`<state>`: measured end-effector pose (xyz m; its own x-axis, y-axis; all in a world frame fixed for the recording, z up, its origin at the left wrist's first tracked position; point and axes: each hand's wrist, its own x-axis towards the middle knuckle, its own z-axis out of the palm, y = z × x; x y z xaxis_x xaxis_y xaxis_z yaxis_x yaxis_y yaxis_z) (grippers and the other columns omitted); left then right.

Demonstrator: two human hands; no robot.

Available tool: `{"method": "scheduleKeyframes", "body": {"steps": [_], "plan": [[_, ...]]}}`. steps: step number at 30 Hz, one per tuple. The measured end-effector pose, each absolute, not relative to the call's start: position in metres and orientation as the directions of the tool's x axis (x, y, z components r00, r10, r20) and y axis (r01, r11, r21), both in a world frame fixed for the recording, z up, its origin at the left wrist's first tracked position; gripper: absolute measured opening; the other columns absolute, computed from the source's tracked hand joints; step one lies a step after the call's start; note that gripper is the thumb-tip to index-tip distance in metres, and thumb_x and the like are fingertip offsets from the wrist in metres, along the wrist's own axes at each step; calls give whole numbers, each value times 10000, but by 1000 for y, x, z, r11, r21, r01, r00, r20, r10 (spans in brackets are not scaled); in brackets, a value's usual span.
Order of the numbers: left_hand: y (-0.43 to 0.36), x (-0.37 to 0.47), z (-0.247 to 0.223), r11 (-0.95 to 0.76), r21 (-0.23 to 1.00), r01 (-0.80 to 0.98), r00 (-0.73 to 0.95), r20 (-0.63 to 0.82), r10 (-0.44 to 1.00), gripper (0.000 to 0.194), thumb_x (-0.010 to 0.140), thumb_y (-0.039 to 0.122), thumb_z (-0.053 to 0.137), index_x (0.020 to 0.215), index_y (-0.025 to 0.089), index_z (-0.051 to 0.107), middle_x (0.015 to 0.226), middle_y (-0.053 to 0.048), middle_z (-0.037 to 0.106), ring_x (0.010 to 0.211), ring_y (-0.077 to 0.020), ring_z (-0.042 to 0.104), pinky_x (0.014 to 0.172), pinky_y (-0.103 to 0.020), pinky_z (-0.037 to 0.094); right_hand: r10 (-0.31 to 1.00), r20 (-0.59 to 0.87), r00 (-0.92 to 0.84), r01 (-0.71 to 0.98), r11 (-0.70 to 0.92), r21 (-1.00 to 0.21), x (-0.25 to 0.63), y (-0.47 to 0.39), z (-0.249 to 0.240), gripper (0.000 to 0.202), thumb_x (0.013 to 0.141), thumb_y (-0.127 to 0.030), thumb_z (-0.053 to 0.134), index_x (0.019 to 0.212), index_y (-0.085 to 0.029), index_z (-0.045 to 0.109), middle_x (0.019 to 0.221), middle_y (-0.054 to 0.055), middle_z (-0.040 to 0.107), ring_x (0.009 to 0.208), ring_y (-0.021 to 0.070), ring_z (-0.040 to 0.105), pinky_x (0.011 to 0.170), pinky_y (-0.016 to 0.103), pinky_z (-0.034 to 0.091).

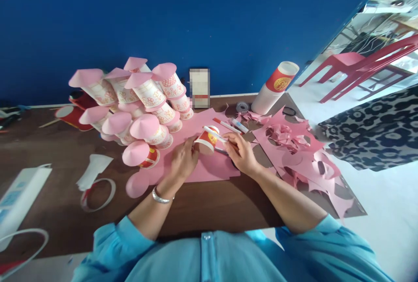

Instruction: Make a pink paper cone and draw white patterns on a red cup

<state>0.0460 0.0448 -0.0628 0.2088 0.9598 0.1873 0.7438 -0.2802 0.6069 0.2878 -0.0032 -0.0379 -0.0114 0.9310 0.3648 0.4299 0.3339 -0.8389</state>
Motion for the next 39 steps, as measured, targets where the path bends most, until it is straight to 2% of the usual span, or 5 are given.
{"method": "scheduleKeyframes", "body": {"steps": [9,21,27,33,39], "plan": [[45,42,-57,-304,684,664,111,312,944,346,1076,241,547,1355,185,744,1065,-105,872,882,-241,810,829,-331,642,914,396,90,209,371,-905,298,-9,-12,125,1046,-342,702,998,-232,737,661,-47,584,484,102,443,468,242,317],[46,41,-62,-325,736,594,105,330,938,378,1047,200,559,1370,165,752,1035,-90,864,825,-201,780,795,-298,627,824,567,15,482,490,-726,294,-18,-3,98,1022,-184,646,1025,-228,733,640,-66,592,458,92,462,504,249,385],[44,41,-63,-409,703,581,150,401,904,454,1039,196,526,1440,151,735,1282,-147,859,1115,-249,825,948,-344,651,724,670,-163,488,649,-584,289,-20,2,151,1026,-140,619,1077,-242,719,696,-52,701,458,94,514,512,241,438],[44,42,-58,-334,751,570,111,332,937,430,1012,208,542,1378,178,767,1248,-133,866,1012,-233,814,872,-335,636,737,667,-112,602,584,-544,291,-19,2,146,1006,-146,606,1024,-239,716,620,-68,637,438,97,501,504,242,443],[43,48,-43,-9,986,164,55,0,998,157,878,309,762,984,194,782,653,18,692,597,-139,602,627,-257,481,751,646,-138,506,614,-606,290,-27,3,126,1008,-178,625,1028,-246,729,559,-98,550,408,92,440,476,241,401]]}}
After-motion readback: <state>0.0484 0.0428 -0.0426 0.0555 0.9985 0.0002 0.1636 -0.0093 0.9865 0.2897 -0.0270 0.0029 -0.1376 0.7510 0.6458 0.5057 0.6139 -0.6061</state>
